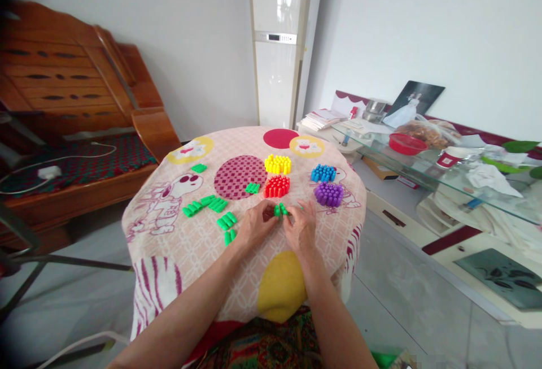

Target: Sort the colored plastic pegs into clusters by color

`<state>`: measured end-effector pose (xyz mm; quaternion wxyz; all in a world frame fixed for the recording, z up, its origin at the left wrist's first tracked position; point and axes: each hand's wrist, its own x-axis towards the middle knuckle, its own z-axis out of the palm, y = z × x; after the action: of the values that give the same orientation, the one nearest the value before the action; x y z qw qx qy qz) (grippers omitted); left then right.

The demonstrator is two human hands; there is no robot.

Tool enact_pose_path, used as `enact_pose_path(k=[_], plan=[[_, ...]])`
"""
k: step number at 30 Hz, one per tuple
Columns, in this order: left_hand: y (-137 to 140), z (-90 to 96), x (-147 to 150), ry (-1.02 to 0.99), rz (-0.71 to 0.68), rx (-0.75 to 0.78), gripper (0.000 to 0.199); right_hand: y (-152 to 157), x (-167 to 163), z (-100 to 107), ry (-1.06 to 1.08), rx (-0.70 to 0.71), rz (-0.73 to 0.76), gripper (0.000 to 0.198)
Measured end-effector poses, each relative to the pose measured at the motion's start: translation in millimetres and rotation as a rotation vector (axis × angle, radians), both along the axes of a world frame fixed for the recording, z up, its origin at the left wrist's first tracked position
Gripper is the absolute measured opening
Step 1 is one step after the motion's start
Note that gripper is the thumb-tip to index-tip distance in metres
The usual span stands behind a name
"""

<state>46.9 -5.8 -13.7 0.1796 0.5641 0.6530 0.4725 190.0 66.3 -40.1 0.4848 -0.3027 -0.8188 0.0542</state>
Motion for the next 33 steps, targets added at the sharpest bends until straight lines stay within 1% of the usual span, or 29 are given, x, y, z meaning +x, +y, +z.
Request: enact_pose_path(k=[4,6,9,11,14,17,19,21,23,24,29,31,33], plan=[[4.9,-6.1,-0.8,-0.015,-0.036,-0.002,0.028,-0.7,0.2,-1.7,-0.044,-0.047,0.004,0.014],[5.4,-10.7,-0.3,-0.009,-0.032,0.0,0.034,-1.0,0.9,-0.8,-0.046,-0.053,0.02,0.014],[3.2,-15.0,0.6,0.027,0.002,0.03,0.044,-0.7,3.1,0.9,0.003,-0.025,0.033,0.018],[-0.4,-13.9,-2.5,0.075,0.044,0.064,0.046,0.3,5.6,1.1,0.06,0.011,0.027,0.02],[-8.5,-6.0,-19.3,0.187,0.15,0.116,0.045,2.3,9.7,0.1,0.118,0.05,0.007,0.021],[-18.0,4.1,-49.5,0.32,0.329,0.113,0.039,3.7,12.5,-0.9,0.134,0.068,-0.007,0.019],[-23.8,7.9,-70.5,0.421,0.442,0.031,0.036,4.1,12.8,-0.7,0.138,0.073,-0.011,0.017],[-28.4,8.2,-86.8,0.508,0.507,-0.098,0.034,4.0,12.2,0.1,0.143,0.071,-0.016,0.017],[-31.4,6.1,-96.3,0.563,0.522,-0.192,0.031,3.6,11.6,1.2,0.148,0.062,-0.019,0.018],[-32.3,4.8,-98.7,0.579,0.515,-0.212,0.028,3.4,11.4,1.7,0.149,0.057,-0.017,0.018],[-32.3,1.8,-97.5,0.594,0.478,-0.197,0.013,3.4,11.9,3.3,0.153,0.026,-0.002,0.019],[-31.6,1.9,-95.3,0.586,0.472,-0.188,0.013,3.7,12.2,3.6,0.155,0.014,-0.002,0.019],[-30.8,2.2,-93.8,0.578,0.488,-0.182,0.02,4.0,12.4,3.9,0.158,0.017,0.002,0.018]])
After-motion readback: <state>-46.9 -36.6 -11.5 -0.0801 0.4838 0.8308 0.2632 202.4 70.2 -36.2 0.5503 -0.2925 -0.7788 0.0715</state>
